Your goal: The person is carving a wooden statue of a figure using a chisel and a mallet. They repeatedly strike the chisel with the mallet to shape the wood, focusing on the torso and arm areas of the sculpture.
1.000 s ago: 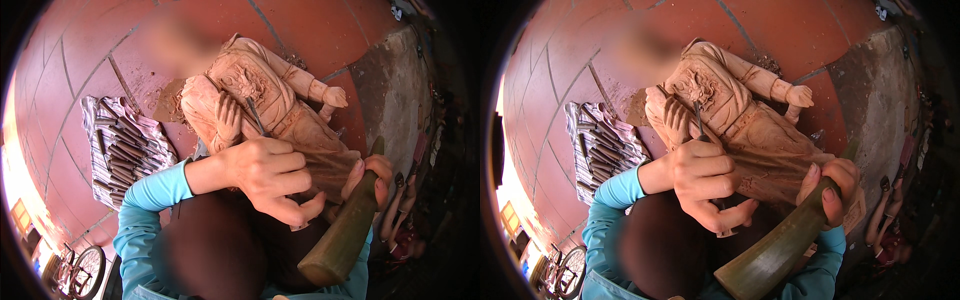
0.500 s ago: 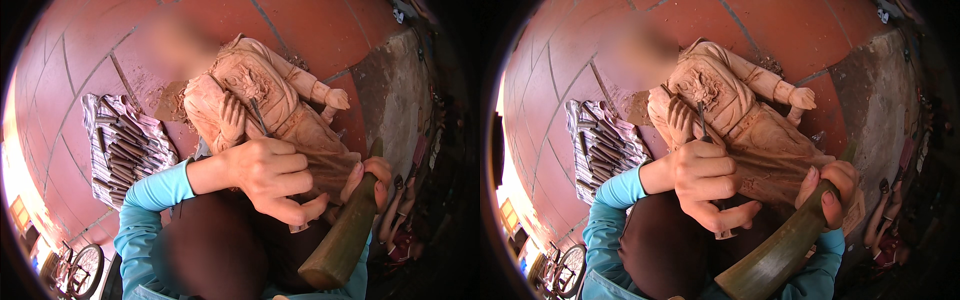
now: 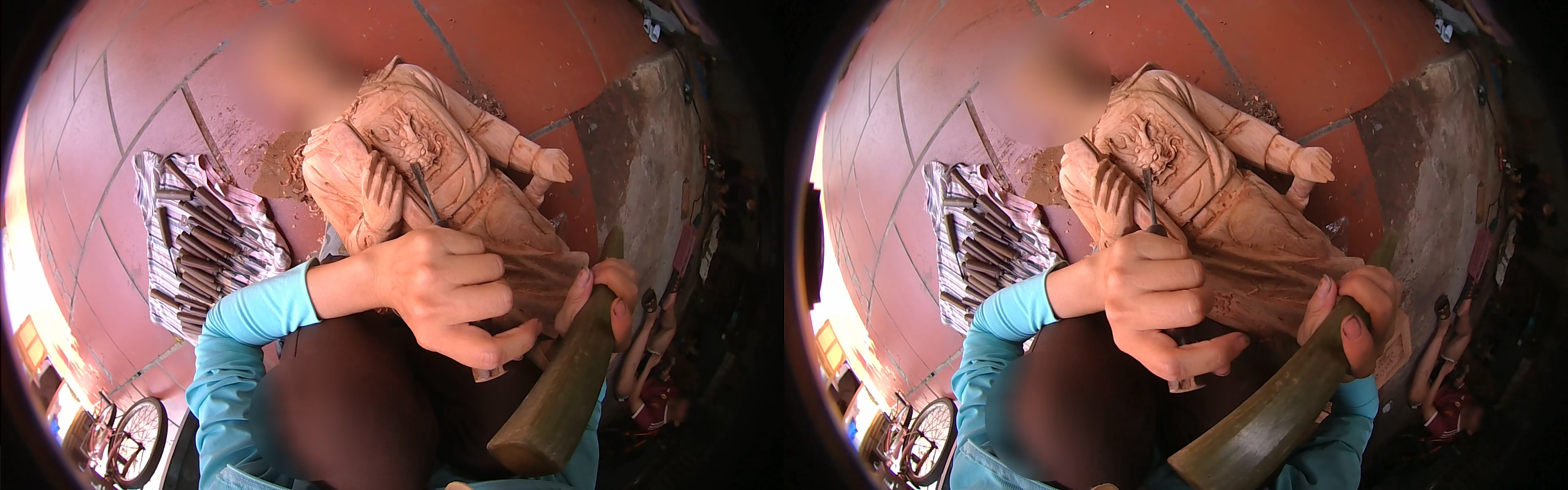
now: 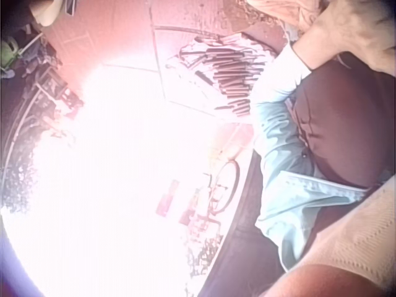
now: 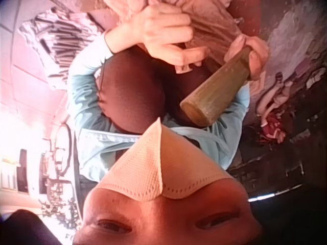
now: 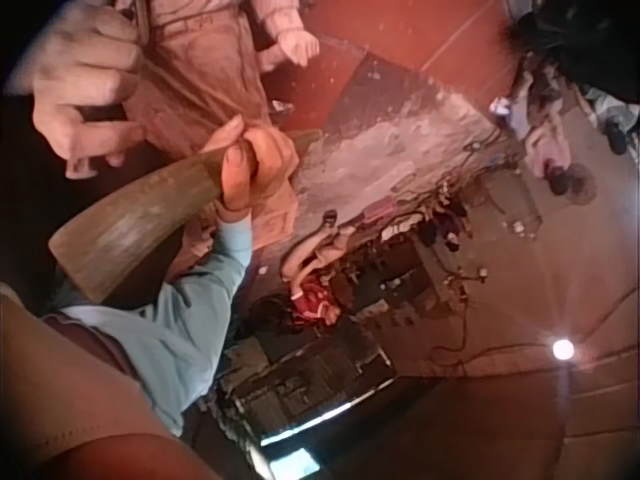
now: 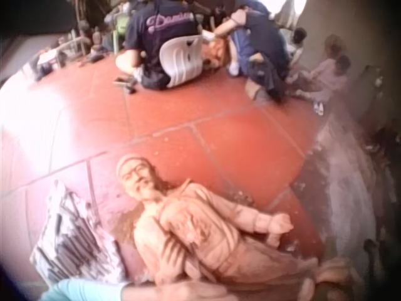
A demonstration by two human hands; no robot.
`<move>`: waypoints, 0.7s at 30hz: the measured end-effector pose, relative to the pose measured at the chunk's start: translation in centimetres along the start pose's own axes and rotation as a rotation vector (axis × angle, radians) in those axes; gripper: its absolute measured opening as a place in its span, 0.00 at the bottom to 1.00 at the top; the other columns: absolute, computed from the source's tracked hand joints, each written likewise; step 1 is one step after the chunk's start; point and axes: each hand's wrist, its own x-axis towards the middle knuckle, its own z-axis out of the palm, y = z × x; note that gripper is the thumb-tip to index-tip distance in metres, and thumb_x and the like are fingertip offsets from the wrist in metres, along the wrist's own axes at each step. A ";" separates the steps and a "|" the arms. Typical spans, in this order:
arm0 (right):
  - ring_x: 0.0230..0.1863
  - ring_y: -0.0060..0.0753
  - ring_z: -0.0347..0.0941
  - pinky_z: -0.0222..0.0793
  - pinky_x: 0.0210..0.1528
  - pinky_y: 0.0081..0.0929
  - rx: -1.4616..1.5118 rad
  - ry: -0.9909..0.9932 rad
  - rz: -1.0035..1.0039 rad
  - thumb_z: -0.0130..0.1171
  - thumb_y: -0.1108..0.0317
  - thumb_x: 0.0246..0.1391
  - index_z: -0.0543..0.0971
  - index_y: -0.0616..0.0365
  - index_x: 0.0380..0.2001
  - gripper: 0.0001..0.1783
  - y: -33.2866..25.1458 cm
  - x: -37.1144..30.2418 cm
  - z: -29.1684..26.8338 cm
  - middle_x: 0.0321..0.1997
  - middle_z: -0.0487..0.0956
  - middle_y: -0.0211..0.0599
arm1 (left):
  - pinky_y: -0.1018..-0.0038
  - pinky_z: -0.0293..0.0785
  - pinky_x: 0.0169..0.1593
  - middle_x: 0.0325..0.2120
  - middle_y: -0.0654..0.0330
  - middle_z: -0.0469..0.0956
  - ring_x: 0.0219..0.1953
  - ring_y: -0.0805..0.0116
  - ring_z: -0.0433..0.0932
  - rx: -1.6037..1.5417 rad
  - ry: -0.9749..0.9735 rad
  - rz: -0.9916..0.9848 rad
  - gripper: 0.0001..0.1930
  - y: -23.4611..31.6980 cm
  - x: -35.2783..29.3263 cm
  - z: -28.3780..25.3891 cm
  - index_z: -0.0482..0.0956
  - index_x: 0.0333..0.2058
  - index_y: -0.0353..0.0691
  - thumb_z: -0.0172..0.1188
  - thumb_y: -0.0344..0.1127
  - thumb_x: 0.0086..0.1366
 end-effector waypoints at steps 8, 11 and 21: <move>0.27 0.39 0.68 0.67 0.26 0.37 -0.007 0.061 -0.060 0.57 0.89 0.49 0.55 0.46 0.63 0.42 0.4 0.2 0.4 0.34 0.70 0.43 | 0.83 0.50 0.16 0.16 0.70 0.64 0.14 0.81 0.60 0.006 0.018 0.012 0.10 -0.3 0.2 0.0 0.80 0.38 0.49 0.64 0.45 0.63; 0.25 0.38 0.67 0.65 0.24 0.36 0.046 0.049 -0.055 0.56 0.89 0.48 0.54 0.48 0.63 0.42 0.4 0.8 0.5 0.33 0.70 0.44 | 0.84 0.49 0.16 0.15 0.72 0.60 0.14 0.81 0.60 -0.008 -0.001 -0.007 0.10 -0.4 0.5 -0.5 0.81 0.39 0.48 0.65 0.43 0.62; 0.25 0.37 0.67 0.67 0.31 0.33 -0.267 0.003 0.053 0.61 0.89 0.48 0.65 0.64 0.57 0.32 -0.3 5.6 -1.4 0.31 0.74 0.42 | 0.77 0.68 0.19 0.22 0.65 0.77 0.17 0.73 0.73 0.014 0.148 -0.271 0.18 -2.6 3.1 -1.6 0.82 0.41 0.37 0.70 0.32 0.49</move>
